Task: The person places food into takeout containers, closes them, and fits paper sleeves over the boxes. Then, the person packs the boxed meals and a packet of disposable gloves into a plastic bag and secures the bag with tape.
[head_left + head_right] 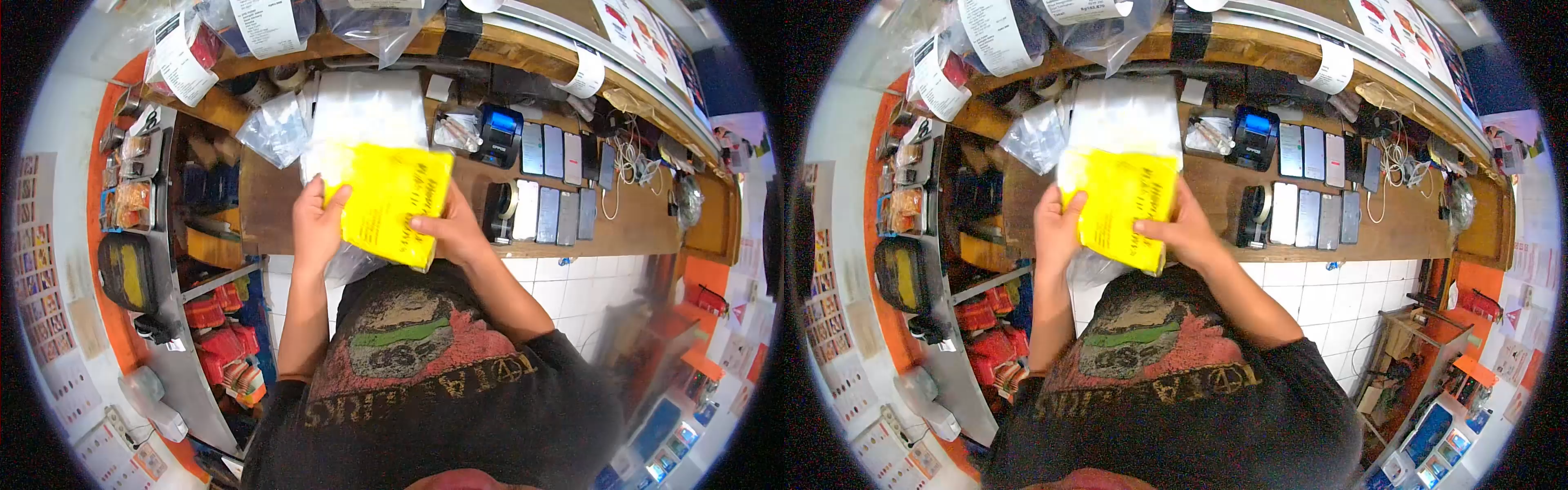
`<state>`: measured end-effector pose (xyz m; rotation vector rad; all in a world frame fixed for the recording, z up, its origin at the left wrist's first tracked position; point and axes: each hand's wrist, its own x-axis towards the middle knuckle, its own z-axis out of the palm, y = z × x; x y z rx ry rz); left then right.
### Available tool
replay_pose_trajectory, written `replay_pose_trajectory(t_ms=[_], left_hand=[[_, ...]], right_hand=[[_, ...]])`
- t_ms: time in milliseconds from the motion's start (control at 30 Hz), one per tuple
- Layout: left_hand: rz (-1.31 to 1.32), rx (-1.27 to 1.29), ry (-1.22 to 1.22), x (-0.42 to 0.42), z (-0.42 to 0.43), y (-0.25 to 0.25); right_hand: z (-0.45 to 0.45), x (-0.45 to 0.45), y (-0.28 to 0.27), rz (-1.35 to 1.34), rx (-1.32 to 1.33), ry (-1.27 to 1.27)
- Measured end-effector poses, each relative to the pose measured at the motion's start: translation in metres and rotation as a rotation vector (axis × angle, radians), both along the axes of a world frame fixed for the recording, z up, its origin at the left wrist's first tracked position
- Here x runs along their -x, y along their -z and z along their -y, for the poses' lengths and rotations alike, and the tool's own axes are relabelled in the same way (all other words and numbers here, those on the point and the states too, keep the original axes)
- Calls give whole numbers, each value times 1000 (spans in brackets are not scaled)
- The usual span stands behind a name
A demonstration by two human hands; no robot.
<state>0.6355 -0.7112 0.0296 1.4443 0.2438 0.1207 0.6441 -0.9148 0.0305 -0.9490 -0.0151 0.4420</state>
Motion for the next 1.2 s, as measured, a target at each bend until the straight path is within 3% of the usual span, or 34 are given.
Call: replay_pose_trajectory(t_ms=[33,100,167,233,267,300,367,400,433,500,567,633,667,700,767,833,900,1033,1200], left_hand=[[-5,0,-6,3,-1,3],[-77,-104,156,7,-3,9],[-150,-178,189,9,-1,19],[40,-246,80,12,16,11],[38,-554,87,16,18,-5],[37,-551,87,17,18,-2],[166,-821,29,21,21,9],[-117,-756,84,21,18,5],[-131,-750,90,18,10,3],[409,-1035,-63,9,-6,-5],[437,-990,55,14,-5,-33],[371,-639,593,17,-4,-31],[403,-668,749,13,-10,-15],[393,-660,744,15,-12,-14],[58,-445,925,20,-14,-17],[124,-379,860,28,-2,-14],[45,20,872,34,8,1],[92,-54,1117,37,6,11],[25,-131,1213,57,2,23]], right_hand=[[7,1,0,-102,110,-35],[23,5,2,-60,242,-80],[25,17,-2,-69,225,-50],[25,32,-7,-88,211,-16],[26,36,-9,-88,197,14],[26,39,-11,-93,185,46],[26,49,-9,-122,181,47],[25,53,-2,-119,184,71],[25,57,2,-115,188,95],[33,56,-11,-138,175,87],[43,51,-12,-178,151,8],[55,47,-19,-264,110,-139],[56,46,-25,-303,74,-94],[60,44,-31,-353,59,-103],[72,48,-33,-409,50,-73],[82,55,-32,-449,71,-88],[88,65,-32,-506,96,-113],[92,75,-33,-582,120,-213],[100,88,-39,-584,407,-420]])
